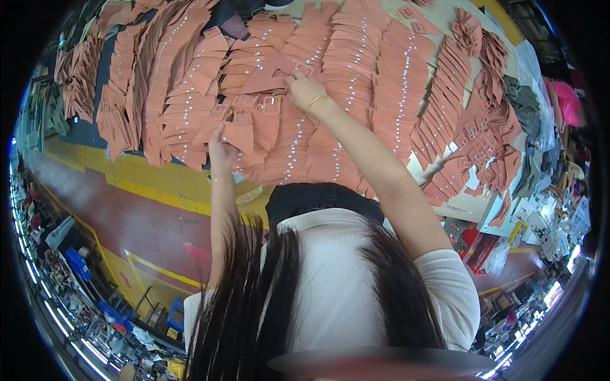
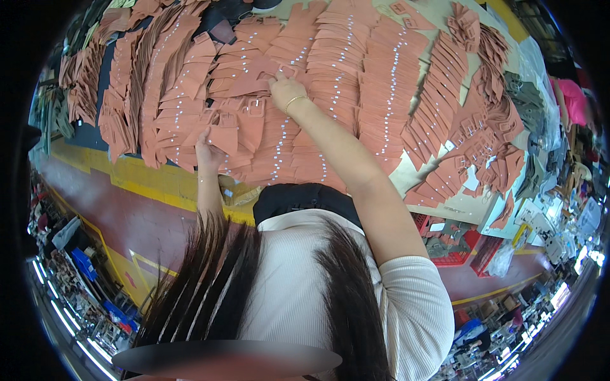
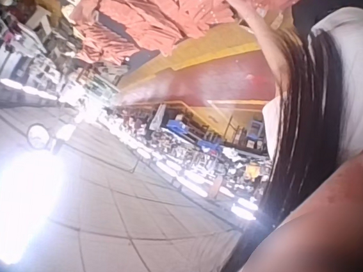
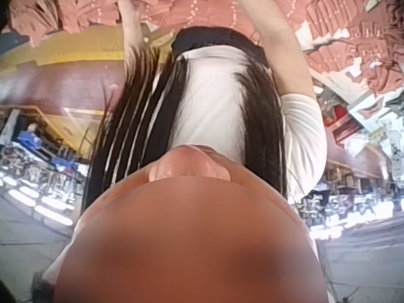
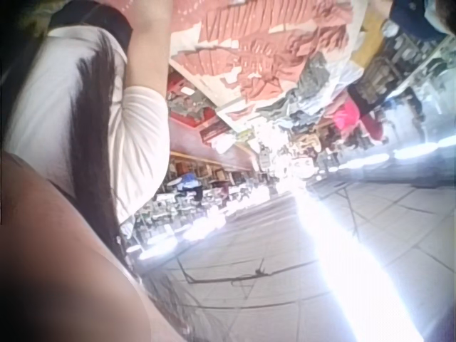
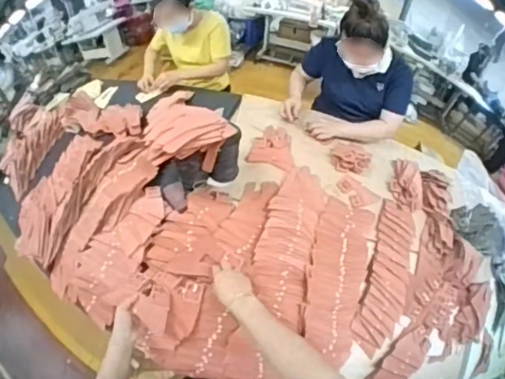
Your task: The person repeatedly picks up small pink fabric pieces from a large pile on a table, aligns them, and places them into neat stacks. The hands work continuously across the table surface, organizing the pieces into multiple rows.
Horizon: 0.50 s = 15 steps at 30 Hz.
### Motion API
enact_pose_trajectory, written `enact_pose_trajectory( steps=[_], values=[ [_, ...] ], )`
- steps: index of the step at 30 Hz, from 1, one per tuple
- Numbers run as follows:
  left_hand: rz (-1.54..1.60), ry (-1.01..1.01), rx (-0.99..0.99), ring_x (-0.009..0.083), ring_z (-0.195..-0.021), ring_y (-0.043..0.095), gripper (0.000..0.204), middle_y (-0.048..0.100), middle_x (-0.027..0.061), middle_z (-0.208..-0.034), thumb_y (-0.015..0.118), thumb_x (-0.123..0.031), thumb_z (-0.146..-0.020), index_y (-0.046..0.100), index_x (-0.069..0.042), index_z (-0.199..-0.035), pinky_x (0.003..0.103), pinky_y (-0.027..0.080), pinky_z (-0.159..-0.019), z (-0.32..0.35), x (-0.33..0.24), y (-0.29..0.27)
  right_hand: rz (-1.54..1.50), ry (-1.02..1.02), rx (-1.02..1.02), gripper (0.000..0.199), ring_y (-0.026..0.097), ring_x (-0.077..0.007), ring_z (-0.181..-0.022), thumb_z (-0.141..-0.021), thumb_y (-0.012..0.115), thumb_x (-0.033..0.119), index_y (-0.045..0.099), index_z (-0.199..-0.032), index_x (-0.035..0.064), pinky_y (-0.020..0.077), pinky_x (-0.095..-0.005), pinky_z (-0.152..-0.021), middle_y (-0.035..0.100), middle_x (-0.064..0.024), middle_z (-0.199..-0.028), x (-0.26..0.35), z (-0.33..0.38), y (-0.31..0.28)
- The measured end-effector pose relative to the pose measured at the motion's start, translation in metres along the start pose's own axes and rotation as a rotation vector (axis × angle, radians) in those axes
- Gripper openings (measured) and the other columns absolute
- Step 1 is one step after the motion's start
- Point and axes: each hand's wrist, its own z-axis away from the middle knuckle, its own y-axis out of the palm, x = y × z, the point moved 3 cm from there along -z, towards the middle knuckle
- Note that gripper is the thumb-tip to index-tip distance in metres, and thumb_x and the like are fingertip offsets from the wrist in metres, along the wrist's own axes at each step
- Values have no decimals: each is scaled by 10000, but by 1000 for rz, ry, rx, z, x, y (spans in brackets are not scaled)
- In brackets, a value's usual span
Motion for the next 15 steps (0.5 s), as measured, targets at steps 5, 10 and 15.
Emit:
enact_pose_trajectory(
  steps=[5,10,15],
  values=[
    [-34,47,0,194,-886,647,139,651,53,-963,514,-171,-911,562,-54,-970,354,543,-787,-9,7,-10,-119,-50,-20,364,583,-360,-1006,-798,557,144,548,-1150,48,478,-473,-863,518,-160,-1208,-9,3,-8],
    [-20,7,-26,201,-897,647,158,647,66,-973,522,-174,-901,551,-51,-996,364,542,-800,-10,9,-12,-6,-86,-146,416,599,-336,-960,-793,556,167,523,-1192,55,517,-449,-793,545,-145,-1133,-5,16,-5],
    [-41,20,-16,227,-950,638,198,642,83,-1010,516,-181,-886,548,-52,-1032,402,525,-850,-11,9,-12,174,-57,-229,429,611,-331,-904,-794,557,166,508,-1207,64,539,-427,-739,557,-143,-1063,6,14,13]
  ],
)
